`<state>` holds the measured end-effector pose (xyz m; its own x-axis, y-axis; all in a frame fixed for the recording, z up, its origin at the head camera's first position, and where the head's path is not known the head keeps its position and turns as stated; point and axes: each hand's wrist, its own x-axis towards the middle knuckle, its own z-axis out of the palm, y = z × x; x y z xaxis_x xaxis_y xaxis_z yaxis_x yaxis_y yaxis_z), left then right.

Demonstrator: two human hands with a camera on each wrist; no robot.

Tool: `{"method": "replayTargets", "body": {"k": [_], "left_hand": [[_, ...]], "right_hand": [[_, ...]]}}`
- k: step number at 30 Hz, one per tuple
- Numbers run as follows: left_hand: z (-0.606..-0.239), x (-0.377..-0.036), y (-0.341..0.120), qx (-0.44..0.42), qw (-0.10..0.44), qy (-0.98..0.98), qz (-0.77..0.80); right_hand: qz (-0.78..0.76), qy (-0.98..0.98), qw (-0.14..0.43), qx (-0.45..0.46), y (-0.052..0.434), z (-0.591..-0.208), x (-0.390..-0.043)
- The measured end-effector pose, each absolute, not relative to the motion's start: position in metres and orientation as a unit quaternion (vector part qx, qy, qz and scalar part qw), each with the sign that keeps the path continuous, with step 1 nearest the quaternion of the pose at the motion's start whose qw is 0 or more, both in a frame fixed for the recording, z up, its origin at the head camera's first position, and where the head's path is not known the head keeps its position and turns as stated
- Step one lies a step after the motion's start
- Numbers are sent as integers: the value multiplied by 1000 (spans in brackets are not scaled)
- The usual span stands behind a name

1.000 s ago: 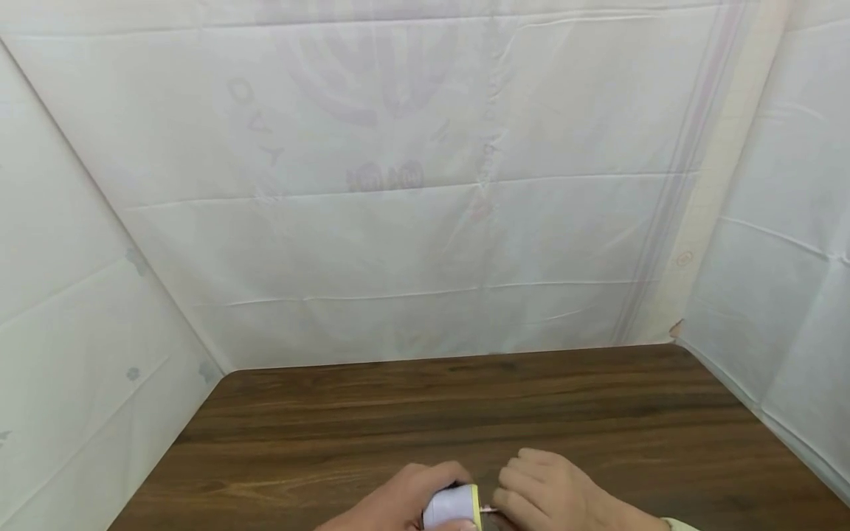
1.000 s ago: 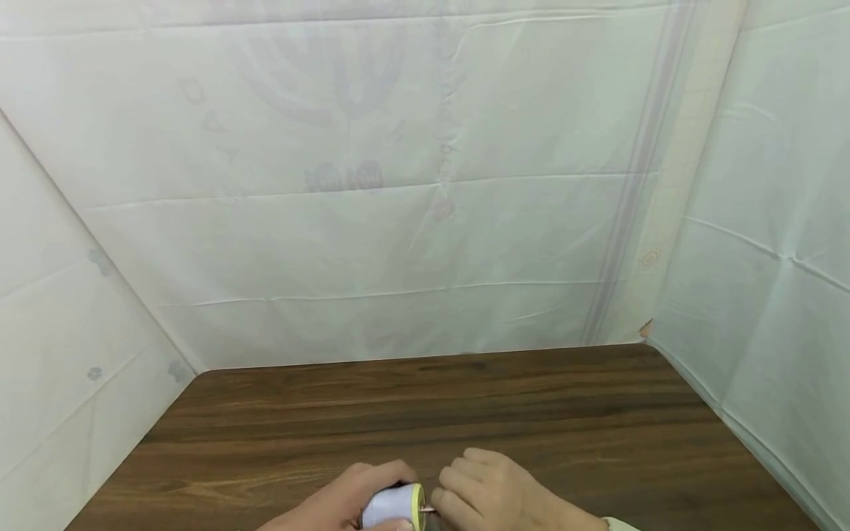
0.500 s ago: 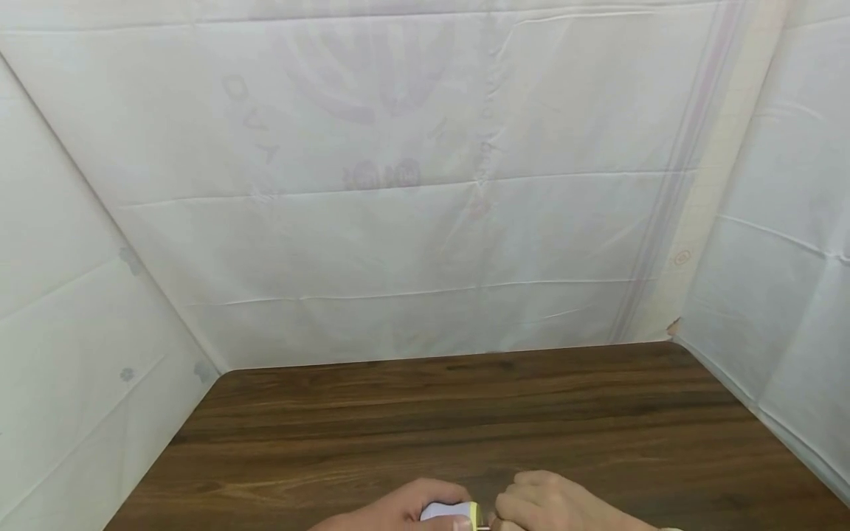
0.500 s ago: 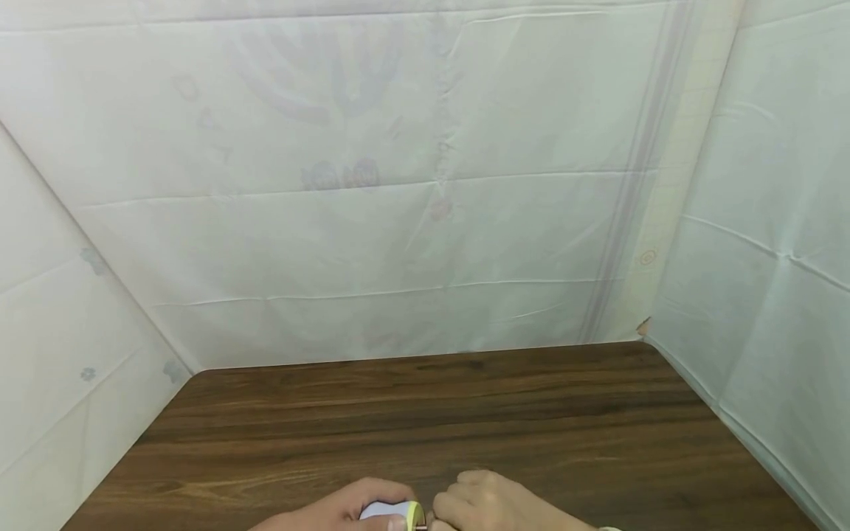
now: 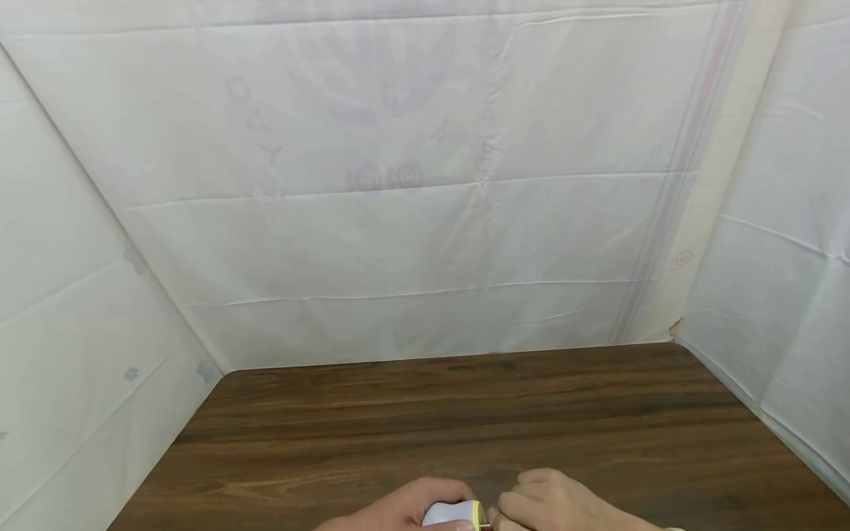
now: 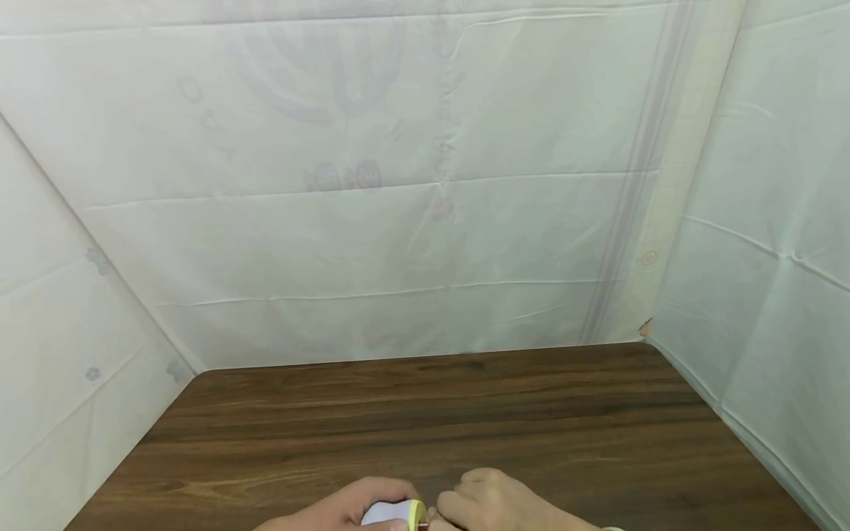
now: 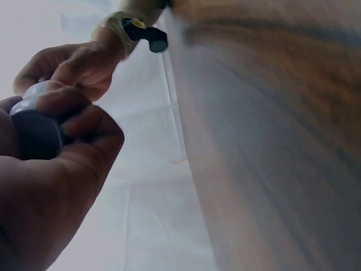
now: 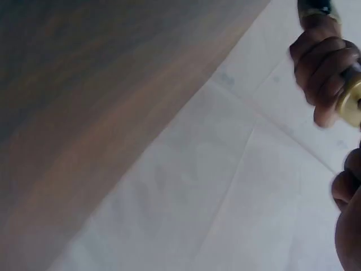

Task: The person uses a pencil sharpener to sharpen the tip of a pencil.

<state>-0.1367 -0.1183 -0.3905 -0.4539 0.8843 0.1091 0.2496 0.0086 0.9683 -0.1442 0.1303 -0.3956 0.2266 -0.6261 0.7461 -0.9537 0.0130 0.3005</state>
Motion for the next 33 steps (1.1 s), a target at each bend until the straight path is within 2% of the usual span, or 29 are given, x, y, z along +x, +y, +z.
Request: {"method": "replayTargets", "body": {"k": [2, 5, 8, 11, 13, 15, 20, 23, 25, 28, 31, 33], "left_hand": [[-387, -136, -120, 454, 229, 706, 493], [-383, -132, -123, 489, 113, 777, 380], [-383, -129, -124, 551, -71, 801, 223], [-385, -126, -120, 580, -223, 777, 99], [-387, -125, -118, 580, -278, 764, 48], [-388, -126, -116, 579, -296, 759, 38], [-389, -135, -119, 582, -289, 755, 81], [-388, -138, -123, 584, -261, 759, 121], [-387, -138, -124, 574, -238, 770, 148], [-385, -136, -125, 541, -185, 796, 199], [-384, -135, -125, 506, -95, 810, 280], [-382, -136, -126, 488, -30, 805, 336]], "right_hand": [[240, -630, 346, 653, 132, -401, -140], [333, -697, 212, 598, 135, -404, -132], [505, -703, -13, 500, 137, -402, -125], [617, -644, -193, 409, 140, -398, -127], [643, -623, -261, 361, 142, -396, -129], [639, -622, -286, 350, 144, -395, -132], [621, -648, -249, 364, 144, -395, -135], [605, -668, -195, 386, 144, -396, -135], [578, -691, -133, 414, 144, -396, -136], [498, -714, 34, 490, 141, -400, -138], [373, -698, 258, 555, 136, -402, -142], [309, -666, 367, 572, 132, -399, -146]]}}
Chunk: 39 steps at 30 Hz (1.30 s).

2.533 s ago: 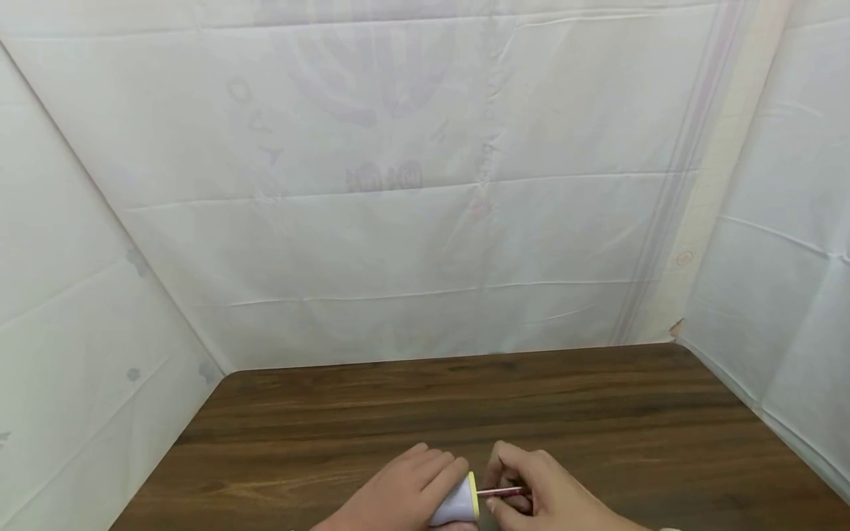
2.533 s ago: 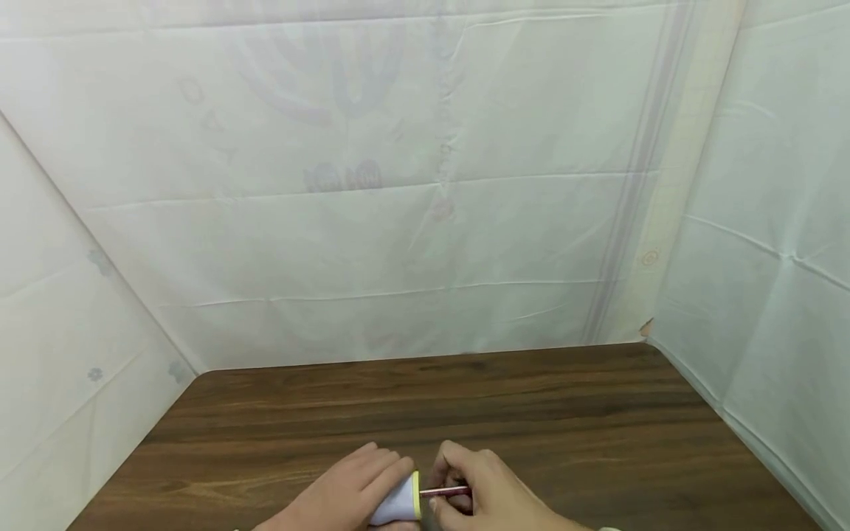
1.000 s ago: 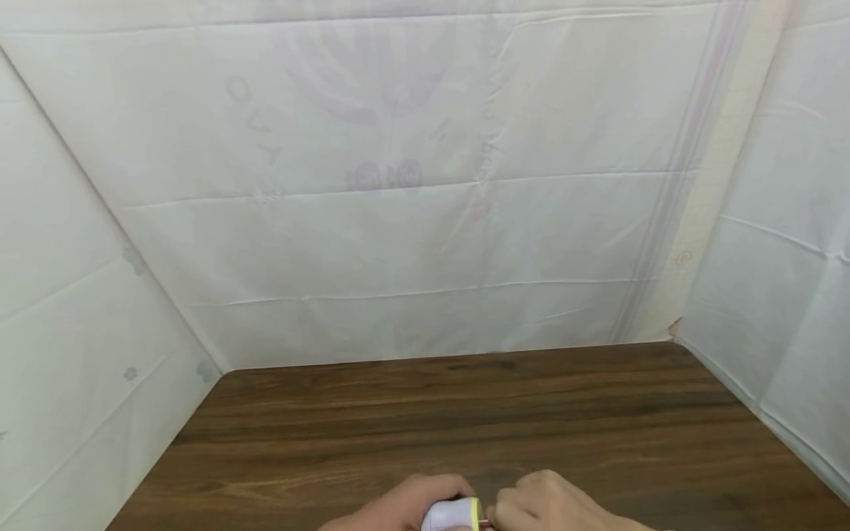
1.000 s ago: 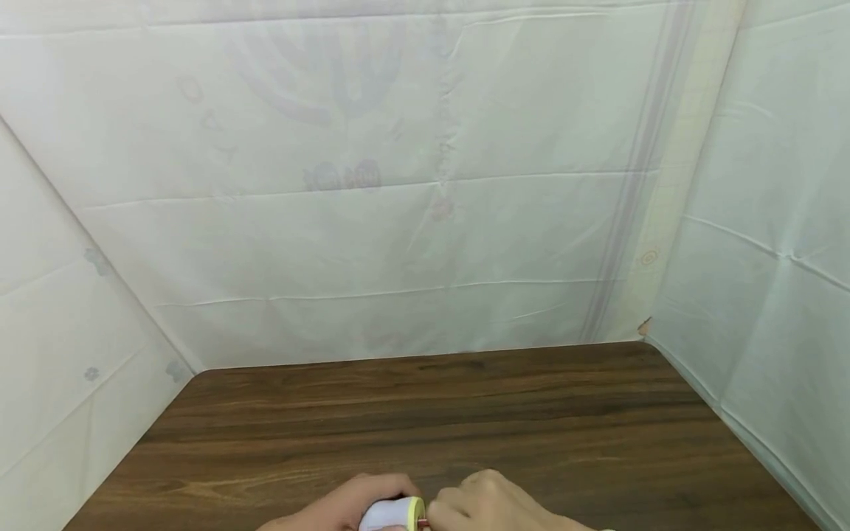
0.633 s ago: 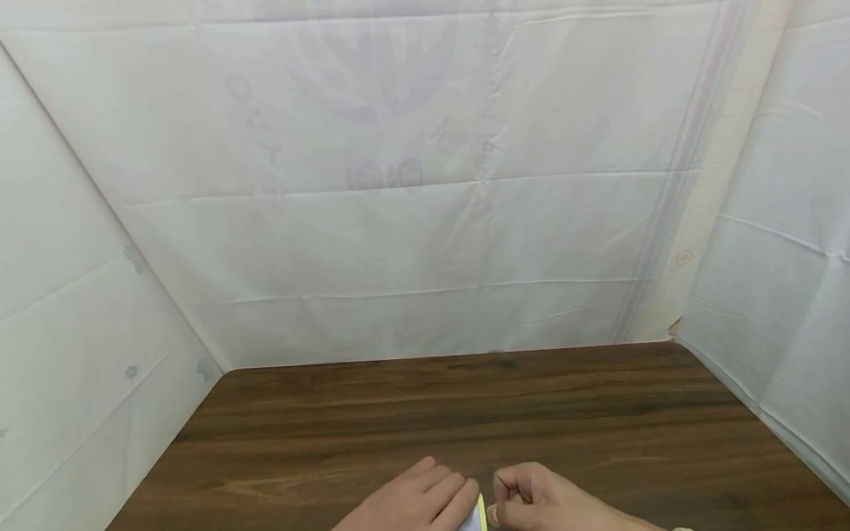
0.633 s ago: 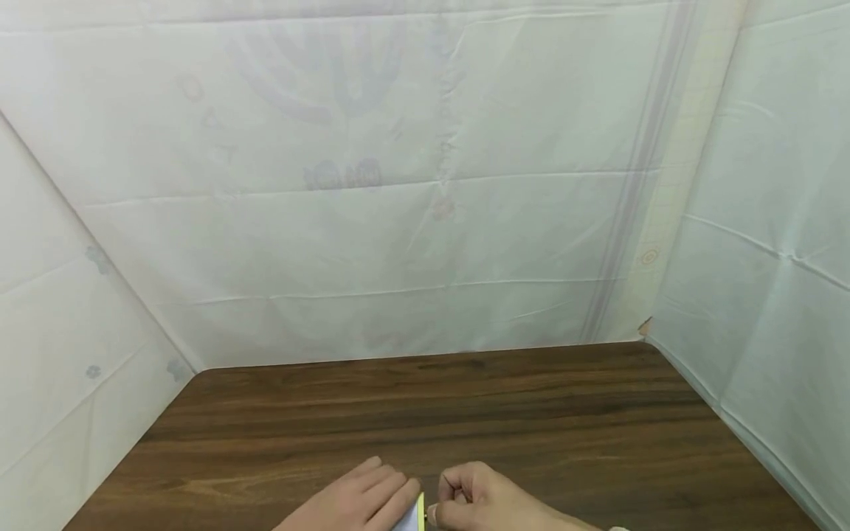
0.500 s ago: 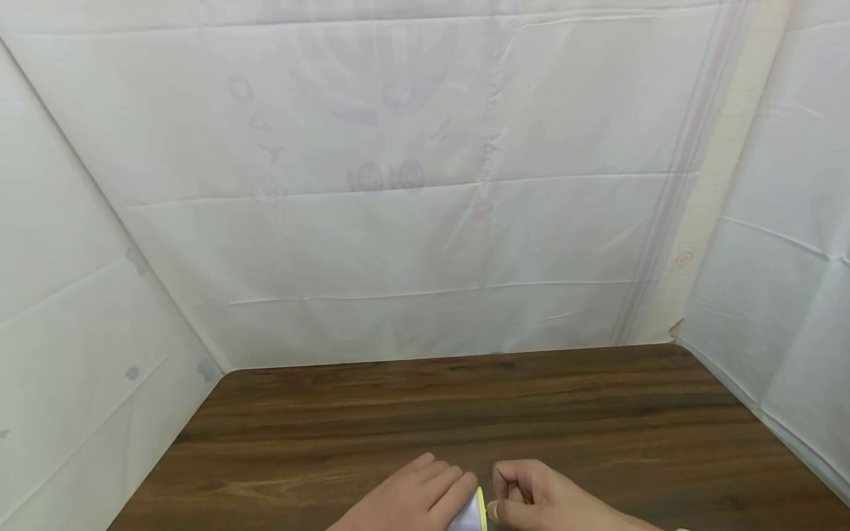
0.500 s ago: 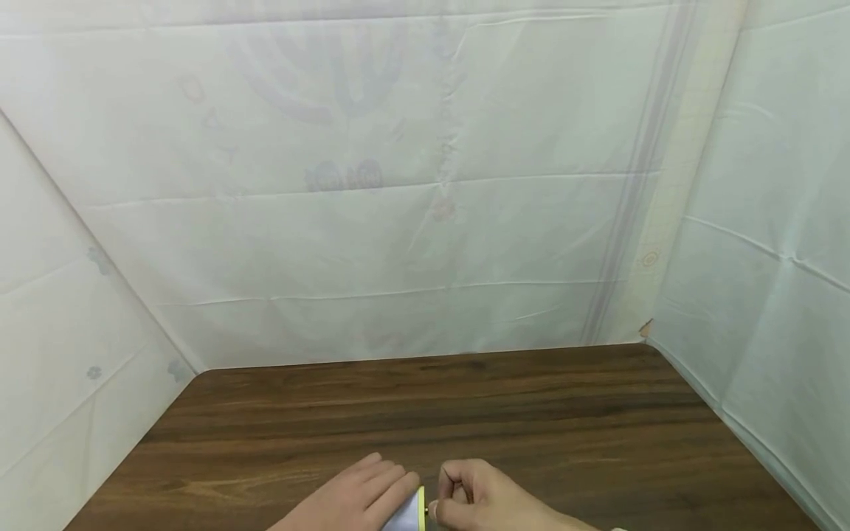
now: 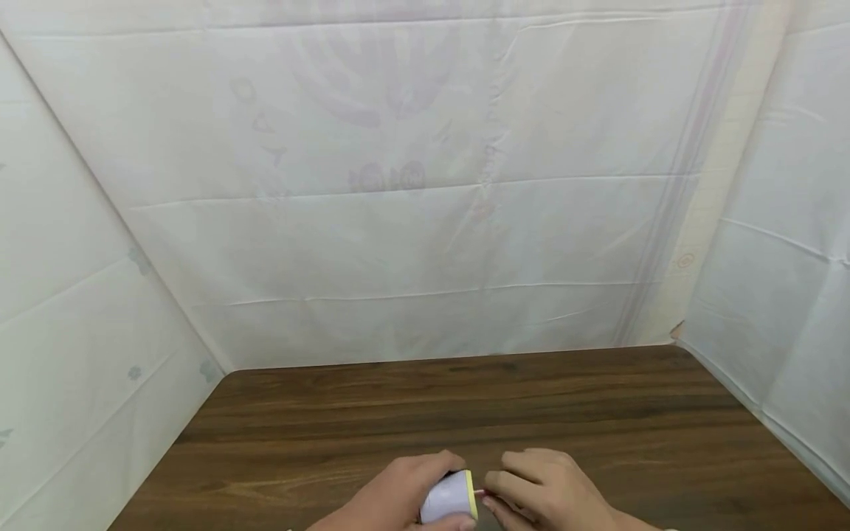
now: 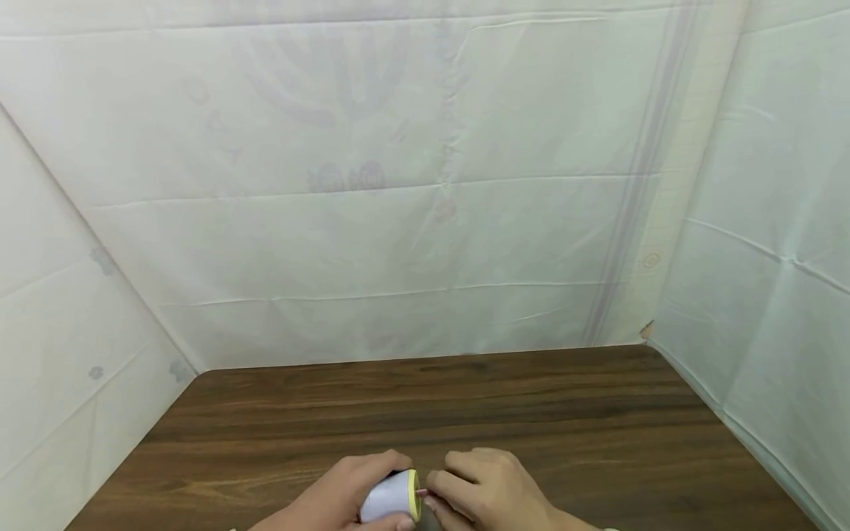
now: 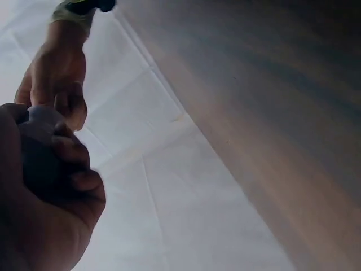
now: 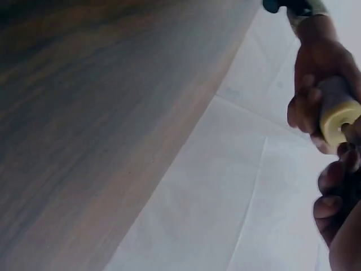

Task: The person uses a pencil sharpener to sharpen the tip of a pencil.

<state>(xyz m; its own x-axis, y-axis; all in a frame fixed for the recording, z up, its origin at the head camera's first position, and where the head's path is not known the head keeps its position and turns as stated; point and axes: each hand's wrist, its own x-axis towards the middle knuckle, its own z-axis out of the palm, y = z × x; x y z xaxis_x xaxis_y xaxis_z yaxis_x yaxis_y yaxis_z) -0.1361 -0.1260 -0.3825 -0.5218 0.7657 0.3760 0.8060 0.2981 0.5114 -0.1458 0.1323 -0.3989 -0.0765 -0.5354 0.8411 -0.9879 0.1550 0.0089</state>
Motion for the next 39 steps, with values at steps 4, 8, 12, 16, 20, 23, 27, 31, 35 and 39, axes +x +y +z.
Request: {"method": "replayTargets", "body": {"k": [4, 8, 12, 16, 20, 23, 27, 31, 35, 39], "left_hand": [[-381, -139, -126, -454, -98, -773, -433], [-384, -141, -126, -439, -195, -720, -501], [-387, -142, -125, -439, -239, -676, -542], [-387, -138, -124, -429, -262, -665, -552], [-386, -133, -121, -433, -241, -699, -516], [-384, -131, -121, -452, -161, -760, -439], [-383, -130, -124, -481, -12, -821, -306], [-384, -129, -125, -544, 153, -801, -197], [-385, -130, -120, -582, 294, -755, -75], [-385, -132, -119, -592, 319, -740, -26]], "right_hand": [[236, -606, 446, 614, 131, -390, -151], [176, -556, 478, 657, 134, -385, -155], [149, -516, 541, 648, 135, -385, -161], [182, -513, 528, 652, 133, -386, -159], [227, -523, 483, 664, 126, -390, -155], [258, -558, 445, 651, 124, -398, -153], [370, -662, 281, 588, 128, -408, -140], [558, -700, 0, 445, 133, -405, -125], [654, -655, -212, 314, 136, -399, -123], [667, -621, -294, 290, 138, -398, -126]]}}
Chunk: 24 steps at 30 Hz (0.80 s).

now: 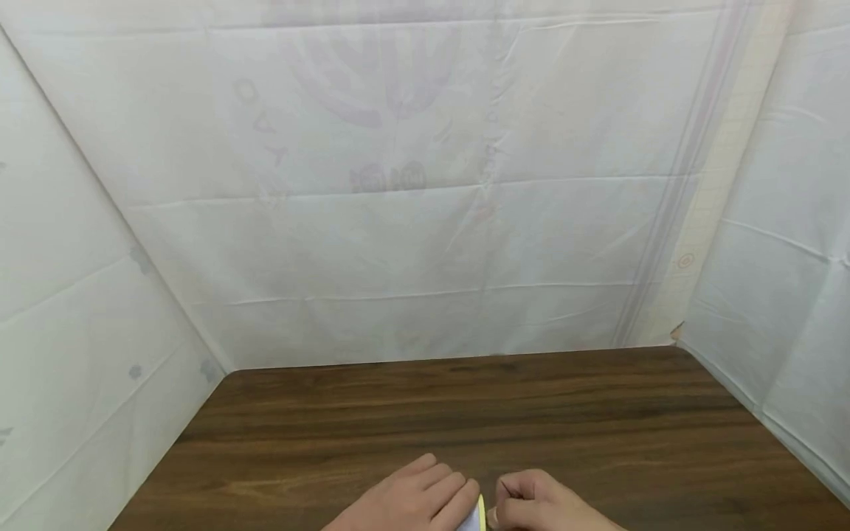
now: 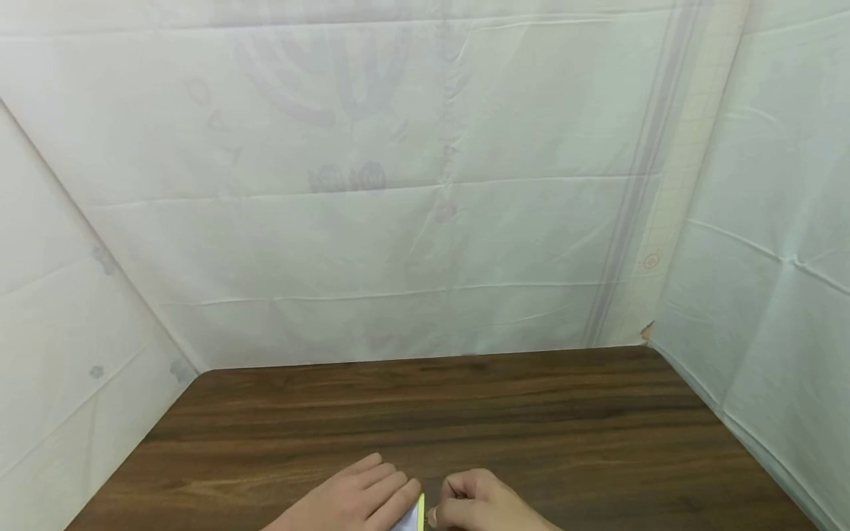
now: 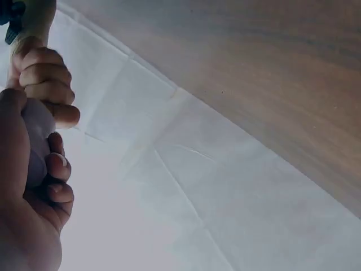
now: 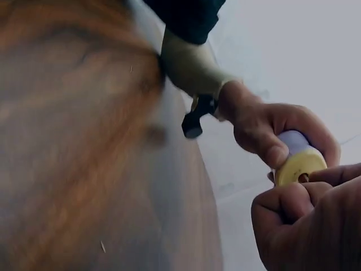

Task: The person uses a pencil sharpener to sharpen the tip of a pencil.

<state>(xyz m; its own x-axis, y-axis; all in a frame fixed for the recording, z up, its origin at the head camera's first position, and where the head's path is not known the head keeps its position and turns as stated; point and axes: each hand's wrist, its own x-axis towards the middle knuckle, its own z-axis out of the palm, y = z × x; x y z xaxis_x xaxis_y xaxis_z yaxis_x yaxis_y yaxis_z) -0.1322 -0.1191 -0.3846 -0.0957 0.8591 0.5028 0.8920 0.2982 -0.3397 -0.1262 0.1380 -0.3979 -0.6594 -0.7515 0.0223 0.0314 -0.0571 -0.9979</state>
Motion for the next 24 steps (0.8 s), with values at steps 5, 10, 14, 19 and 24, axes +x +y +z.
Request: {"method": "replayTargets", "body": {"k": [5, 10, 14, 19, 24], "left_hand": [[-384, -139, -127, -585, 263, -759, -111], [-381, -139, -129, -544, 131, -788, -258], [-378, -140, -128, -530, 18, -772, -349], [-382, -140, -123, -515, -130, -730, -430], [-389, -138, -119, -459, -248, -685, -508]], "right_hand": [[-617, 670, 176, -374, 139, -397, -128], [-474, 733, -81, -481, 138, -396, -129], [-304, 665, -321, -601, 133, -392, -141], [-155, 534, -507, -659, 126, -380, -152], [-130, 496, -549, -660, 125, -381, -154]]}}
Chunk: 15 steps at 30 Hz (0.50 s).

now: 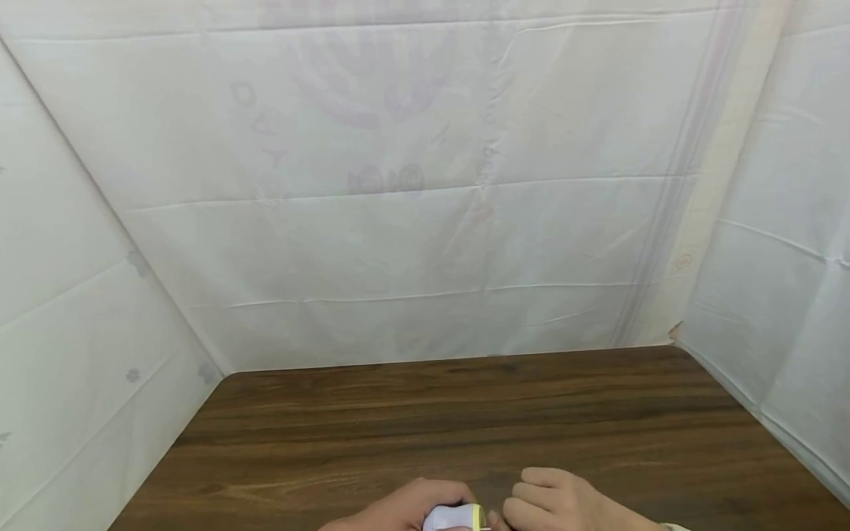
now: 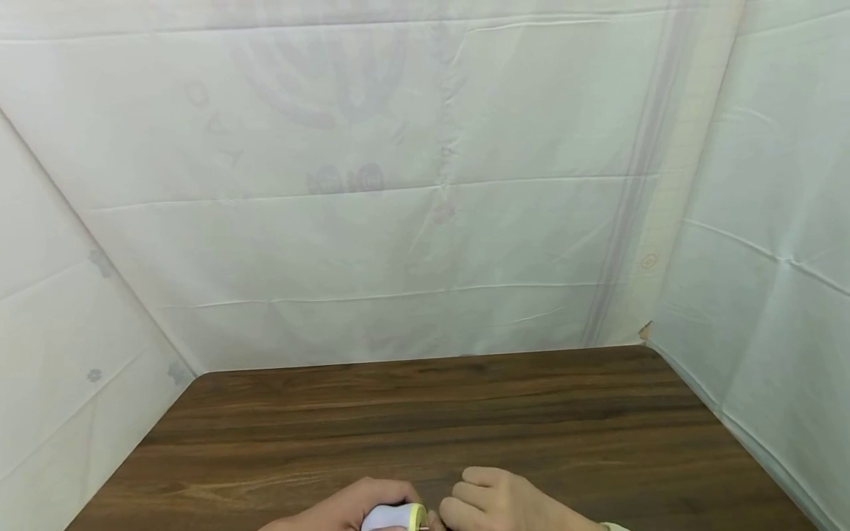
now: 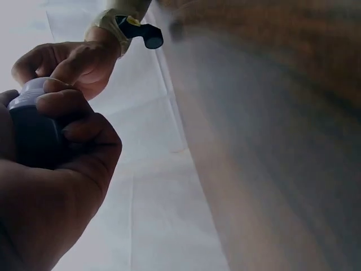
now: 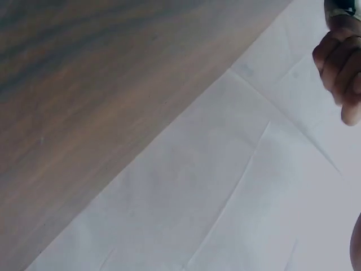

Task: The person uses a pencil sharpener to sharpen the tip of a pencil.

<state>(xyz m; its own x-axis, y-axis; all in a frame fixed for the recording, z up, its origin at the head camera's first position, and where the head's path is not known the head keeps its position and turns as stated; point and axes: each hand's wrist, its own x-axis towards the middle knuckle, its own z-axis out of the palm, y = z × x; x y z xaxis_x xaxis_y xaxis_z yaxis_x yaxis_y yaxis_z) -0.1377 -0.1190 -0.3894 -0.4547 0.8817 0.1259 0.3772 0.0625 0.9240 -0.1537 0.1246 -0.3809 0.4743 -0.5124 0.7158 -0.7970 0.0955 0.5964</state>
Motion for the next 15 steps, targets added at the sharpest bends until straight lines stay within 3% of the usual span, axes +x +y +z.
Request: {"method": "replayTargets", "body": {"k": [5, 10, 12, 15], "left_hand": [[-390, -137, -119, 436, 275, 685, 515], [-386, -136, -121, 438, 230, 732, 469], [-387, -137, -123, 463, 172, 761, 421], [-395, -140, -126, 510, 47, 795, 325]], "right_hand": [[186, -541, 465, 676, 126, -391, -150], [211, -586, 398, 673, 129, -402, -149], [265, -638, 319, 649, 131, -405, -144], [416, -695, 118, 574, 134, -406, -134]]}}
